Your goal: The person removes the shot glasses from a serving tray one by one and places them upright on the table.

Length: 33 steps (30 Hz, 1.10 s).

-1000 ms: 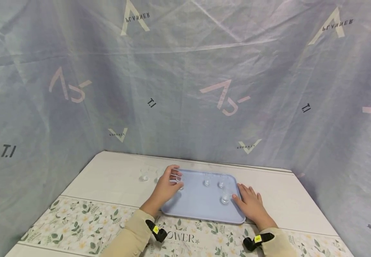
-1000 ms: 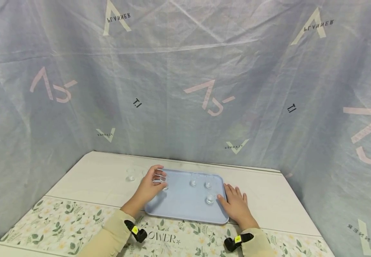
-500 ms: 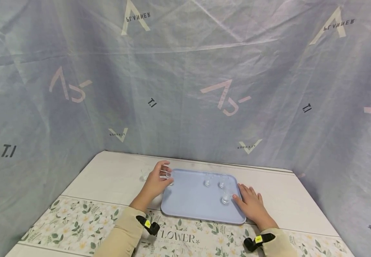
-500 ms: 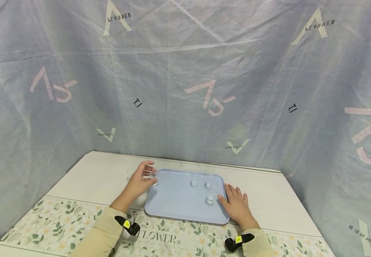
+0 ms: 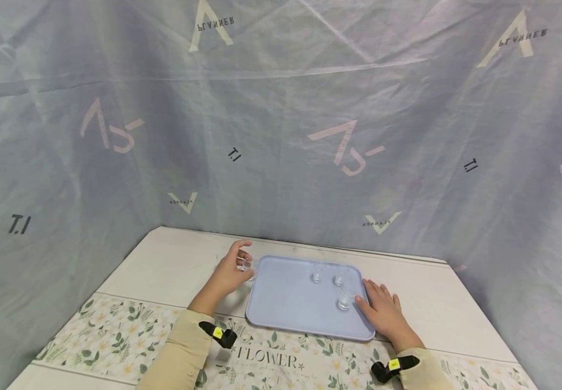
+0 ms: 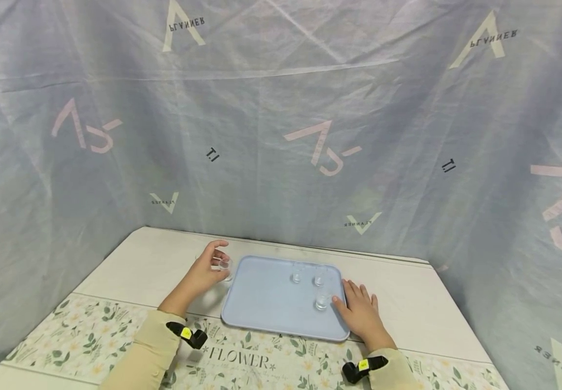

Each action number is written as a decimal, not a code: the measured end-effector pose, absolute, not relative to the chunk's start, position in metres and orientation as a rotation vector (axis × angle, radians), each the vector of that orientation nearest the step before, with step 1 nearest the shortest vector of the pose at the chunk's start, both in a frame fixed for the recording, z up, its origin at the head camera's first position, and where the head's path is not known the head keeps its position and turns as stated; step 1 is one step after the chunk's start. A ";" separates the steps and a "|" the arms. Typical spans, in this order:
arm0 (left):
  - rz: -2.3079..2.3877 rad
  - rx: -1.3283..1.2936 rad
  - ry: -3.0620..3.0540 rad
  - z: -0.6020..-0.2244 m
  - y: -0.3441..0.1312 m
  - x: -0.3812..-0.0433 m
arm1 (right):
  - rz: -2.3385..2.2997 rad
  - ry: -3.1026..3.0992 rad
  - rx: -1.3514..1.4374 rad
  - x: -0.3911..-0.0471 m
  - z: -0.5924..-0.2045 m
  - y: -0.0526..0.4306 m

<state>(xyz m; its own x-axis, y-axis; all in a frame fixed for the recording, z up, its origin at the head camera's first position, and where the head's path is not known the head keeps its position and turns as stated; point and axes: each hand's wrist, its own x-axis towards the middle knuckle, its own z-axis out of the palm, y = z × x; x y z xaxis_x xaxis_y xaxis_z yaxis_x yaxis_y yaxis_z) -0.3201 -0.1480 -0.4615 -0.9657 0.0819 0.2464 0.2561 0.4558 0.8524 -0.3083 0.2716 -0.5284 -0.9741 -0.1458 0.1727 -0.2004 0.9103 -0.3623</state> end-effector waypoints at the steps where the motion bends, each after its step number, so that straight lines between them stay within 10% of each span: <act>1: -1.511 -0.287 -2.544 -0.462 -0.149 -0.320 | 0.584 -2.929 0.268 -0.308 -0.528 0.272; 33: -1.373 -0.097 -2.700 -0.482 -0.159 -0.328 | 0.566 -2.944 0.269 -0.310 -0.528 0.272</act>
